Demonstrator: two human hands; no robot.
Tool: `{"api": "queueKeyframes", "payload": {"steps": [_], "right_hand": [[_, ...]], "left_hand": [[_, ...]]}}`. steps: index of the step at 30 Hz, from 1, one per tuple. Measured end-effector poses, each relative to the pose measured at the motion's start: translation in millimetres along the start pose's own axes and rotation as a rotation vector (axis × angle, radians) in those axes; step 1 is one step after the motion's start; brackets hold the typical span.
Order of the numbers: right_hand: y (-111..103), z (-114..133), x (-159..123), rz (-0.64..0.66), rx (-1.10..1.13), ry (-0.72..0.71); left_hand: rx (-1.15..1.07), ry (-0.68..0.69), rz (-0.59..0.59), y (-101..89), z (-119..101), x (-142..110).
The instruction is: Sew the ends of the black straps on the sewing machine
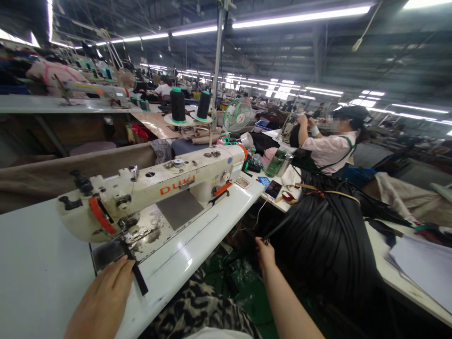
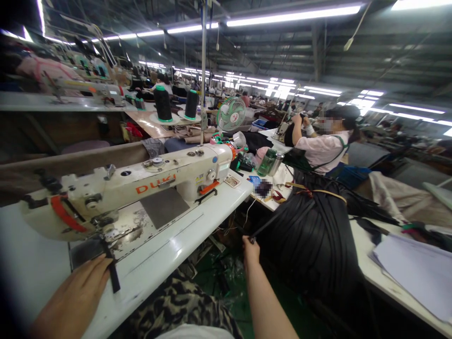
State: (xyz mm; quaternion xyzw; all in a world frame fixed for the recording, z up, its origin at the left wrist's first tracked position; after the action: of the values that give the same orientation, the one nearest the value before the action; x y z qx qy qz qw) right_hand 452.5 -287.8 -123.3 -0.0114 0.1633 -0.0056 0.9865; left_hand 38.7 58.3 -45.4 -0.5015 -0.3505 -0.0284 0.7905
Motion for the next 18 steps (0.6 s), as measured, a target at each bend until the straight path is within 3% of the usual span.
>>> {"api": "queueKeyframes", "payload": {"steps": [3, 5, 7, 12, 14, 16, 18], "right_hand": [[-26, 48, 33, -0.094, 0.03, -0.036], [-33, 62, 38, -0.114, 0.04, -0.046], [-28, 55, 26, -0.094, 0.04, -0.034], [14, -19, -37, 0.089, 0.022, 0.086], [23, -35, -48, 0.13, 0.017, 0.129], [20, -28, -44, 0.122, 0.03, 0.134], [9, -3, -31, 0.084, 0.061, 0.096]], "left_hand": [[0.018, 0.001, -0.007, 8.5, 3, -4], [-0.03, -0.012, -0.063, 10.4, 4, -4], [-0.097, -0.045, -0.098, 12.3, 5, -4], [-0.095, -0.108, -0.007, 15.0, 4, -8], [-0.058, -0.078, 0.034, 11.0, 0, -9], [-0.031, -0.049, 0.061, 4.7, -5, -7], [-0.007, -0.047, 0.08, -3.7, -8, -1]]}}
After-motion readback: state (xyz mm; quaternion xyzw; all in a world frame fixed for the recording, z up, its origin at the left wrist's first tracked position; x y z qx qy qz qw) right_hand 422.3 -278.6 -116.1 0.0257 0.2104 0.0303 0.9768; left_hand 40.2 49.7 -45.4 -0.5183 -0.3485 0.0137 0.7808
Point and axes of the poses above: each hand's wrist, its own x-axis towards the middle knuckle, its own y-axis out of the palm, z = x × y, the point moved 7 cm from there along x, towards the middle knuckle, and after that the axes turned 15 degrees about x, right-handed, at the moved point
